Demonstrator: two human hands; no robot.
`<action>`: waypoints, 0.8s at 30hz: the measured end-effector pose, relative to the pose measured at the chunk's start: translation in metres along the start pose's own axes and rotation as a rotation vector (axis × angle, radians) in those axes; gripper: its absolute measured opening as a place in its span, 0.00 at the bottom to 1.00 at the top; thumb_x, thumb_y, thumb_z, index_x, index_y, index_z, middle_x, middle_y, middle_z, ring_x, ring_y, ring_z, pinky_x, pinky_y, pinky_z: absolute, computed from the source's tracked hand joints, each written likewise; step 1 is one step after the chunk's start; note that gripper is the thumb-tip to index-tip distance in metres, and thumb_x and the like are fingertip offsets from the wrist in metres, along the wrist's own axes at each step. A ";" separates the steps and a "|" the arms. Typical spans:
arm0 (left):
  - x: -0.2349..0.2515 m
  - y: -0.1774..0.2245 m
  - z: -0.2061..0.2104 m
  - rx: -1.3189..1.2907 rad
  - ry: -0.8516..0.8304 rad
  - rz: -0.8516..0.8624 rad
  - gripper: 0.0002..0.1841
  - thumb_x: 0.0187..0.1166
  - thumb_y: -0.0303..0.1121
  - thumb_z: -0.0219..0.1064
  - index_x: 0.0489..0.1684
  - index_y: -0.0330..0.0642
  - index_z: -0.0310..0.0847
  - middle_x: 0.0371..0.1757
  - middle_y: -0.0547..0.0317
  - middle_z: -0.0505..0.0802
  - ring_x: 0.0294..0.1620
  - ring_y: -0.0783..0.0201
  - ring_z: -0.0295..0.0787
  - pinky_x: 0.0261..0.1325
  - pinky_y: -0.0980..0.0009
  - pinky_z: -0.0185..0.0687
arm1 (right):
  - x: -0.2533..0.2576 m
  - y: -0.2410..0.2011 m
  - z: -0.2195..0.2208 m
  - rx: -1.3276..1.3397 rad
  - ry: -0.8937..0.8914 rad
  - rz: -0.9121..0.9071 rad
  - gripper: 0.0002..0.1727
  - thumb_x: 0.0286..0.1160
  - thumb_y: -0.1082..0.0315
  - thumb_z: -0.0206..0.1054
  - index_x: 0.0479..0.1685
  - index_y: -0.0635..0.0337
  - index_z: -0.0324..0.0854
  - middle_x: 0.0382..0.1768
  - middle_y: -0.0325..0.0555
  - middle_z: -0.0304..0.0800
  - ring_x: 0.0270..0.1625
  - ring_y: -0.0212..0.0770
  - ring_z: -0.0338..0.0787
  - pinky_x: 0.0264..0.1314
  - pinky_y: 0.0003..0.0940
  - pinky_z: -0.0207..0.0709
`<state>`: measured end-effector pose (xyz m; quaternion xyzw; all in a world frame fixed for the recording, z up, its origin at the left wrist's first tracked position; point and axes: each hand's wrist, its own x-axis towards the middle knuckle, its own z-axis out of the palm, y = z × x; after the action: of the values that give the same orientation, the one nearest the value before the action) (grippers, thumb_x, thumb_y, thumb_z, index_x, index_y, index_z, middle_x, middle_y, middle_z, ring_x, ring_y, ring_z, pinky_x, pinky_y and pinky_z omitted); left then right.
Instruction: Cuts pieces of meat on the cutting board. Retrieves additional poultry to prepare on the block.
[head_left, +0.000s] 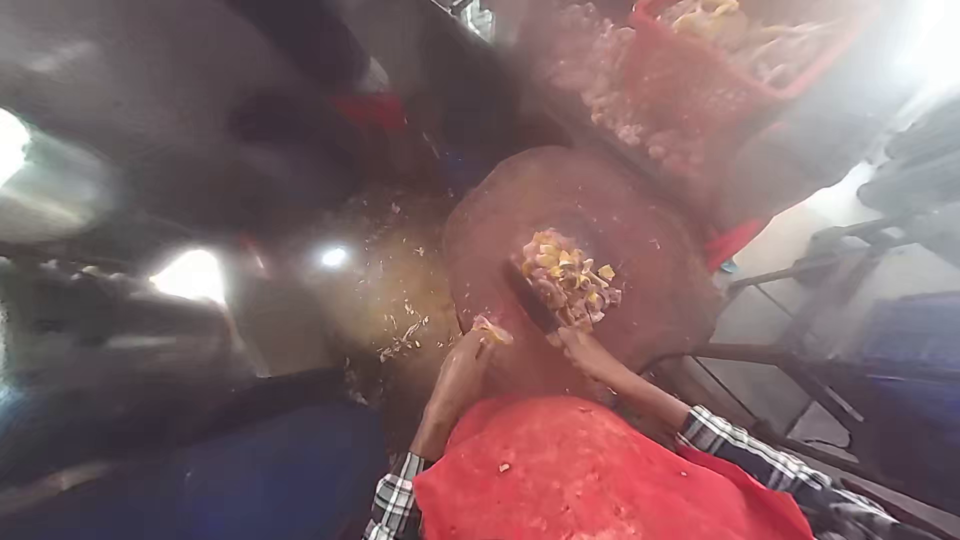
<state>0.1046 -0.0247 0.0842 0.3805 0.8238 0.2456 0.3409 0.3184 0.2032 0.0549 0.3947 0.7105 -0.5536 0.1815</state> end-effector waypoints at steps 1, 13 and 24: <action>0.003 0.000 -0.006 0.027 -0.048 0.029 0.21 0.91 0.48 0.53 0.65 0.45 0.83 0.63 0.54 0.90 0.65 0.62 0.87 0.74 0.57 0.80 | -0.002 -0.011 -0.006 -0.038 0.061 -0.049 0.36 0.92 0.37 0.36 0.61 0.58 0.79 0.36 0.50 0.84 0.34 0.46 0.85 0.41 0.50 0.82; 0.023 -0.025 0.003 0.175 -0.023 -0.118 0.20 0.90 0.48 0.54 0.63 0.45 0.84 0.62 0.50 0.90 0.64 0.53 0.89 0.69 0.48 0.83 | -0.014 -0.046 0.015 -0.298 -0.006 -0.503 0.37 0.89 0.33 0.40 0.71 0.54 0.77 0.45 0.51 0.90 0.47 0.47 0.92 0.53 0.54 0.85; 0.007 -0.030 0.017 0.102 0.104 -0.052 0.18 0.88 0.47 0.58 0.56 0.44 0.88 0.53 0.52 0.93 0.56 0.55 0.91 0.64 0.51 0.86 | -0.027 -0.069 0.039 -0.099 -0.051 -0.662 0.42 0.87 0.30 0.37 0.71 0.57 0.77 0.48 0.48 0.89 0.50 0.39 0.90 0.57 0.44 0.86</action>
<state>0.1001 -0.0340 0.0506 0.3624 0.8615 0.2136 0.2842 0.2759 0.1518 0.1056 0.1193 0.8215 -0.5569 0.0285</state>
